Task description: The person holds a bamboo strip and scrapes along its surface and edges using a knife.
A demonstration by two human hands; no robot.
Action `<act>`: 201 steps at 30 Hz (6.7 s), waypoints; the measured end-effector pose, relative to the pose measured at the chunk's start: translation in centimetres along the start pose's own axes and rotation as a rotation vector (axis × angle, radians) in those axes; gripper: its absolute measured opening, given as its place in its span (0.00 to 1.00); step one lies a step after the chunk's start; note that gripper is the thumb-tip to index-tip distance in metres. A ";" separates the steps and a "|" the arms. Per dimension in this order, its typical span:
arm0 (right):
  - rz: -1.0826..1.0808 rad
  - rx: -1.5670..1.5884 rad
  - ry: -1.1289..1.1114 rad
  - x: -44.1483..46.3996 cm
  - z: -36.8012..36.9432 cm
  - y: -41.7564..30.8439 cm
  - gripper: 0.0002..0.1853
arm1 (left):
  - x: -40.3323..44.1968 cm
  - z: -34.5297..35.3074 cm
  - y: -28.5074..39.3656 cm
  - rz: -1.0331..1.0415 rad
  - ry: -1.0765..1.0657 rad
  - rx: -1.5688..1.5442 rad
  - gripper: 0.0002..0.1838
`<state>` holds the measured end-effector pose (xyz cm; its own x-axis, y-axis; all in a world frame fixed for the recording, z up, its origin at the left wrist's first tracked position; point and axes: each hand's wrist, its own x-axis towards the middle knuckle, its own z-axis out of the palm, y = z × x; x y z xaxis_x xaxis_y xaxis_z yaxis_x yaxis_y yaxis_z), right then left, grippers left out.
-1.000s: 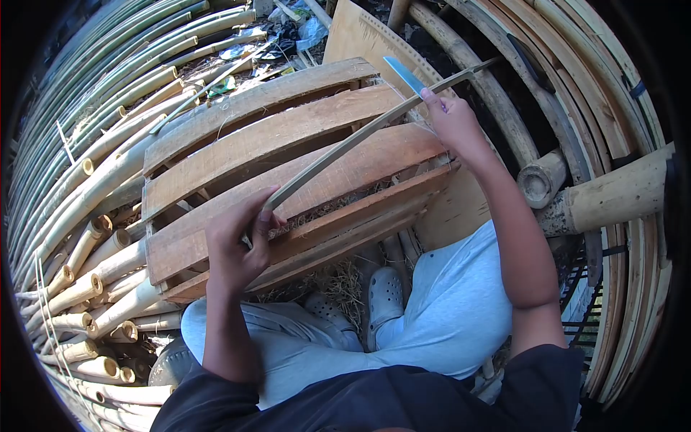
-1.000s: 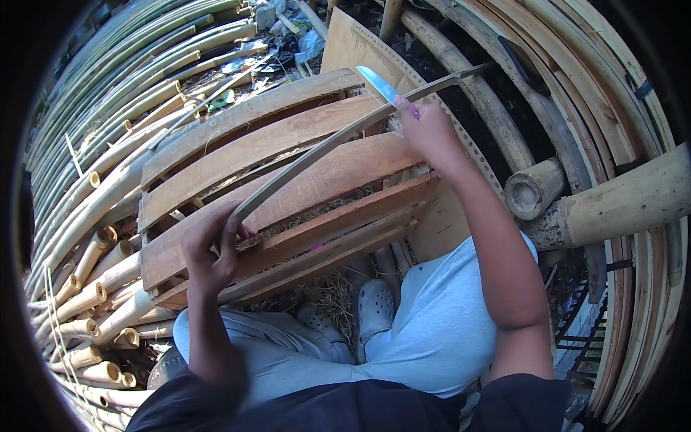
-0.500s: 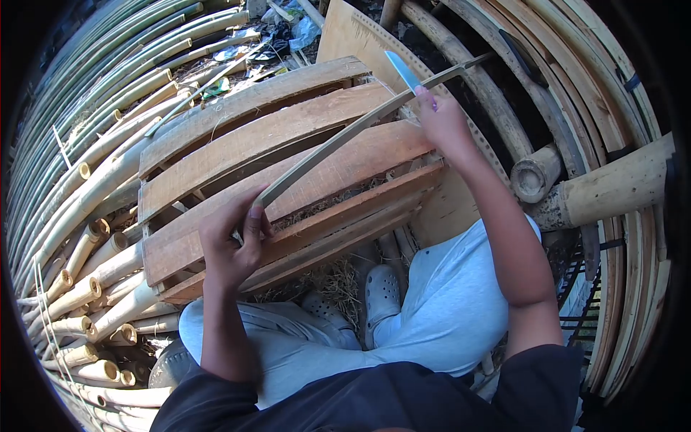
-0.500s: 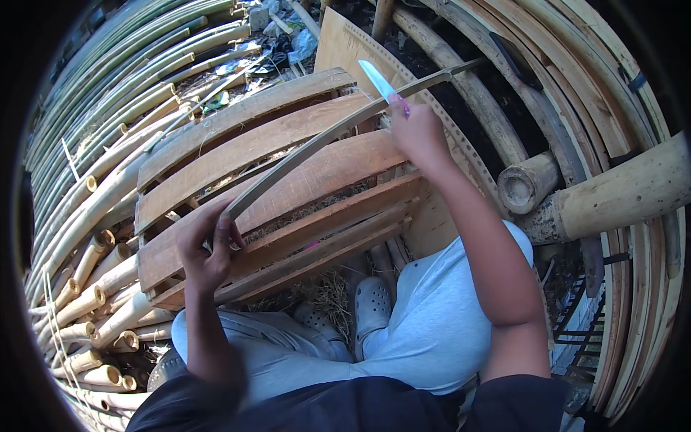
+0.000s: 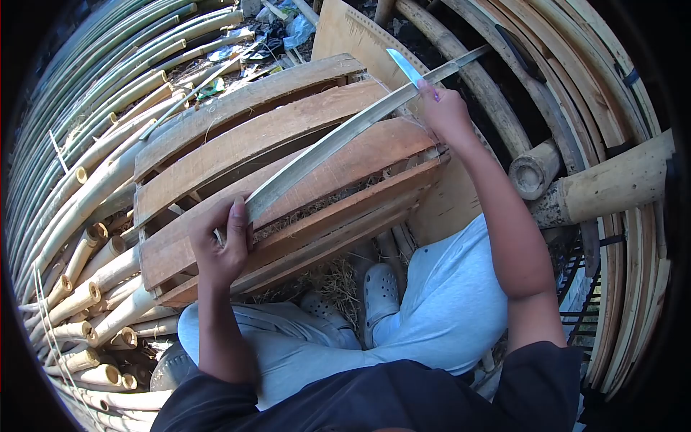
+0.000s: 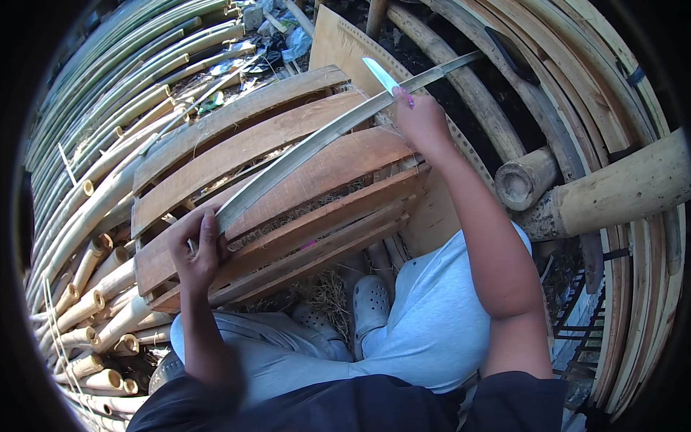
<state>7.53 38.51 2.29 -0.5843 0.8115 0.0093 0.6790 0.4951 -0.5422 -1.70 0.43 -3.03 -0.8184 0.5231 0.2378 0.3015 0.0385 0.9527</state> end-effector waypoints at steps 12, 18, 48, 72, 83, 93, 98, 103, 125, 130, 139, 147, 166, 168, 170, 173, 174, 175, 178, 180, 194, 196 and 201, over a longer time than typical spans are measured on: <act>-0.064 -0.029 0.191 -0.2 -0.1 0.0 0.31 | 0.1 -0.3 -0.6 0.414 0.055 0.385 0.12; 0.027 0.039 0.081 0.5 -0.5 0.2 0.31 | 0.3 -0.5 -0.3 0.433 0.044 0.421 0.13; 0.074 0.170 -0.128 -2.3 -0.5 -2.5 0.32 | 0.7 -0.8 -0.7 0.413 0.081 0.437 0.13; -0.108 -0.147 -0.043 -2.0 -1.3 -2.6 0.32 | 0.7 -0.2 -0.1 0.645 0.026 0.574 0.18; -0.199 -0.195 -0.069 -4.2 -1.0 -4.0 0.31 | 0.7 0.0 -0.5 0.620 0.077 0.527 0.16; -0.125 -0.103 -0.153 -5.1 -0.4 -5.3 0.30 | 0.7 0.0 -0.5 0.580 0.077 0.508 0.16; -0.126 -0.151 0.100 -0.6 -2.1 -1.6 0.30 | 0.4 0.1 -0.1 0.565 0.079 0.503 0.16; -0.162 -0.189 0.232 -1.2 -1.0 -1.3 0.29 | 0.4 0.0 0.2 0.538 0.077 0.505 0.16; -0.114 -0.174 0.153 -0.3 -2.0 0.2 0.29 | 0.3 -1.4 4.1 0.342 -0.290 0.314 0.26; -0.212 -0.016 0.130 0.1 -1.7 1.2 0.26 | 0.0 -1.0 4.1 0.120 -0.277 0.373 0.16; -0.301 -0.088 0.019 1.7 -2.8 2.4 0.25 | -1.4 1.6 3.5 0.174 0.027 0.485 0.16; -0.114 -0.003 0.026 -0.7 -1.9 -1.0 0.30 | -1.5 1.9 3.4 0.033 0.033 0.405 0.20; 0.045 0.052 -0.070 0.0 -3.2 -1.3 0.29 | -1.6 1.2 2.8 0.132 0.037 0.396 0.17; 0.050 0.069 -0.112 0.2 -3.4 -1.4 0.28 | -1.5 1.1 2.9 0.131 0.037 0.397 0.17; 0.018 0.093 -0.057 -0.5 -2.3 -1.5 0.26 | -1.5 1.0 3.1 0.101 0.031 0.407 0.21; 0.043 0.173 -0.149 -2.4 -1.3 -2.2 0.25 | -1.4 1.1 2.7 0.098 0.052 0.393 0.21; 0.017 0.188 -0.218 -1.9 -2.3 -2.3 0.26 | -1.4 1.1 2.9 0.099 0.051 0.392 0.21; 0.017 0.190 -0.218 -1.1 -2.9 -2.0 0.26 | -1.4 1.1 3.0 0.093 0.051 0.394 0.21; 0.119 0.162 -0.095 -0.5 -3.0 -1.5 0.25 | -1.5 1.1 3.0 0.105 0.050 0.404 0.21; 0.020 0.101 -0.097 -2.9 -0.9 -2.5 0.26 | -1.5 1.1 2.9 0.122 0.058 0.410 0.20; -0.083 -0.003 -0.125 -3.2 -1.8 -4.4 0.28 | -1.3 0.9 2.7 0.133 0.054 0.409 0.22; 0.021 0.059 -0.111 -2.2 -2.5 -3.4 0.28 | -1.4 1.0 2.7 0.133 0.051 0.410 0.23; -0.194 -0.023 -0.089 -6.6 1.3 -5.0 0.28 | -1.3 1.1 2.5 0.140 0.052 0.422 0.16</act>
<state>7.37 30.29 3.87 -0.7413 0.6702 0.0369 0.5594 0.6473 -0.5178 0.66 0.82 -1.16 -0.7759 0.5047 0.3784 0.5754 0.3204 0.7525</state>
